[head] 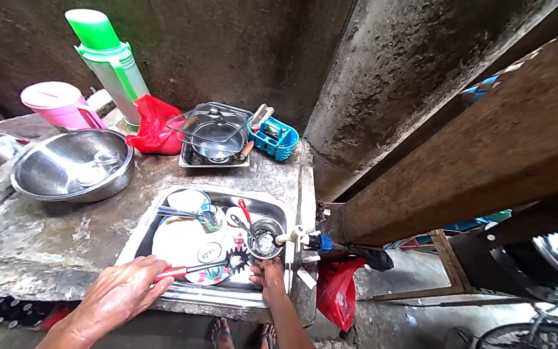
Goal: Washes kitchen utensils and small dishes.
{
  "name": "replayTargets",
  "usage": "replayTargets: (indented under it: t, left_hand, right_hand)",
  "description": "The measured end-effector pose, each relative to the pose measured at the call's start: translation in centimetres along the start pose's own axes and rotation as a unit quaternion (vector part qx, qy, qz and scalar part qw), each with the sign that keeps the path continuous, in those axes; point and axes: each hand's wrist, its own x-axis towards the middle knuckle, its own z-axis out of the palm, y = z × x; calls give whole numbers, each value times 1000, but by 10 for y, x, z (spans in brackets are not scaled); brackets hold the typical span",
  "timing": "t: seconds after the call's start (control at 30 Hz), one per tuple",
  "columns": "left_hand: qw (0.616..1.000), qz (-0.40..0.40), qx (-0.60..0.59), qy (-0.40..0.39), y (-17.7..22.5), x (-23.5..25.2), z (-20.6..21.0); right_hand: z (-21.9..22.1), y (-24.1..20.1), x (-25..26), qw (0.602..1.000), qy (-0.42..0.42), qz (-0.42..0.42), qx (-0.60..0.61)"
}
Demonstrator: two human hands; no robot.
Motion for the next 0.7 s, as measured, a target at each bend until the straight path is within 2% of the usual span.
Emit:
replayTargets:
  t: [0.7]
  left_hand:
    - [999,-11,7,-35,-2,7,-4]
  right_hand:
    - [1,3,4,1000,6,3,-7]
